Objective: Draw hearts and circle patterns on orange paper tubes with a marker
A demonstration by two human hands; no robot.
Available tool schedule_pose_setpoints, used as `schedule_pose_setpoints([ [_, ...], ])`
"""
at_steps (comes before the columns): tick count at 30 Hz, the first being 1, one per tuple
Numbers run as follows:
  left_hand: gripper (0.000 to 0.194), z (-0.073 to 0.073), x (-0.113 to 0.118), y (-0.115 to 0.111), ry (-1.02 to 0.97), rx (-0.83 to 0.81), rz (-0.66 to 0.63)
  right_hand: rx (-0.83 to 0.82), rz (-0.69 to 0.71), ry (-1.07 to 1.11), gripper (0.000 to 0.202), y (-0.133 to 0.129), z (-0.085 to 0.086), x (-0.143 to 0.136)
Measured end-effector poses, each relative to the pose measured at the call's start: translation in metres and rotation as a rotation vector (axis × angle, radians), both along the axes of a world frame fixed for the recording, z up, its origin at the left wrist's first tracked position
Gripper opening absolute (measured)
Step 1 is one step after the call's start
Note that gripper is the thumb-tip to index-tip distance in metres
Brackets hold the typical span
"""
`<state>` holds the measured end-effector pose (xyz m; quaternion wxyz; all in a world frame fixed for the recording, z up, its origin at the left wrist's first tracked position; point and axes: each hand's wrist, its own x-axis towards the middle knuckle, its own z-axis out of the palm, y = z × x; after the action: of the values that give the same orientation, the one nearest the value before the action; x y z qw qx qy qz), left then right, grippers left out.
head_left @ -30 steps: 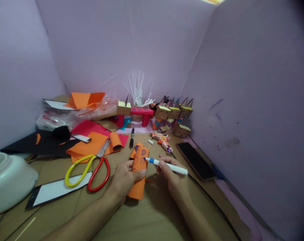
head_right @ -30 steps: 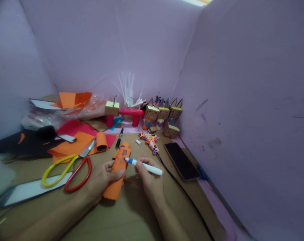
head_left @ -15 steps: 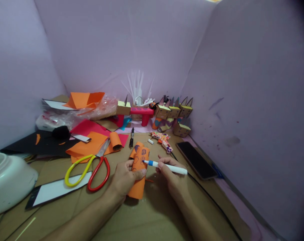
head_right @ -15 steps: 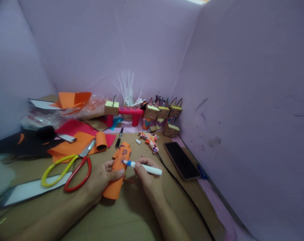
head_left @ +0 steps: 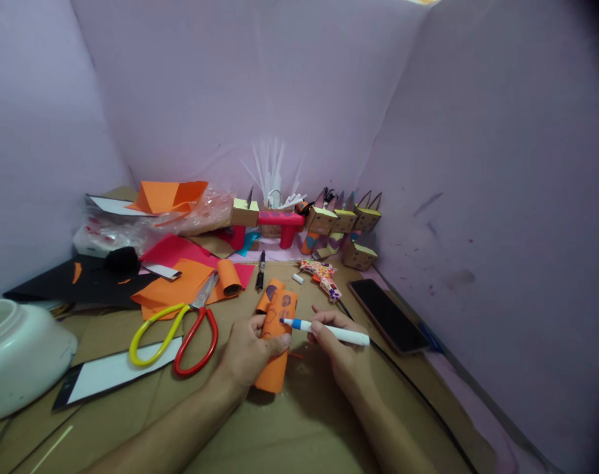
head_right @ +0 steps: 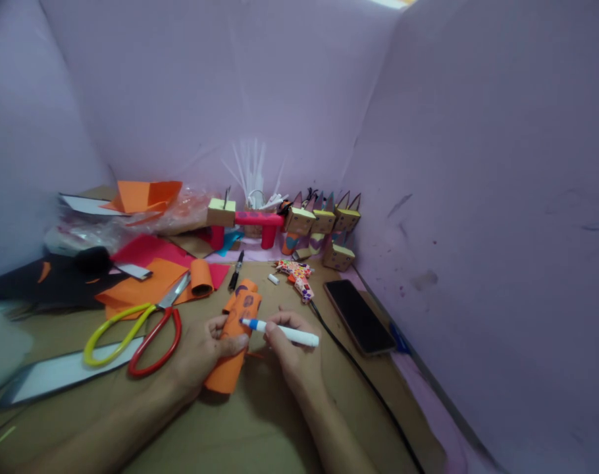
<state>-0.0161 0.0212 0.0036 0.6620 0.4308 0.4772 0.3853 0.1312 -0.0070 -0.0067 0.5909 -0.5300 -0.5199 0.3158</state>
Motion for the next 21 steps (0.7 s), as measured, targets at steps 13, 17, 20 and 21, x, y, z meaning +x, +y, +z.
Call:
schedule_pose_setpoints([
  [13,0.031,-0.0012,-0.0003,0.0020,-0.067,-0.039,0.015,0.038,0.010,0.104,0.014,0.0002,-0.0025,0.0010],
  [17,0.033,-0.0021,-0.0001,0.0032,-0.053,-0.029,0.033,0.078,-0.003,0.311,0.017,0.0020,-0.0057,0.0024],
  [20,0.035,-0.0019,-0.0001,0.0035,-0.030,-0.022,0.035,0.047,0.033,0.305,0.020,0.0020,-0.0049,0.0031],
  [21,0.034,-0.0016,-0.0002,0.0033,-0.020,-0.020,0.030,0.024,0.034,0.275,0.020,0.0016,-0.0036,0.0030],
])
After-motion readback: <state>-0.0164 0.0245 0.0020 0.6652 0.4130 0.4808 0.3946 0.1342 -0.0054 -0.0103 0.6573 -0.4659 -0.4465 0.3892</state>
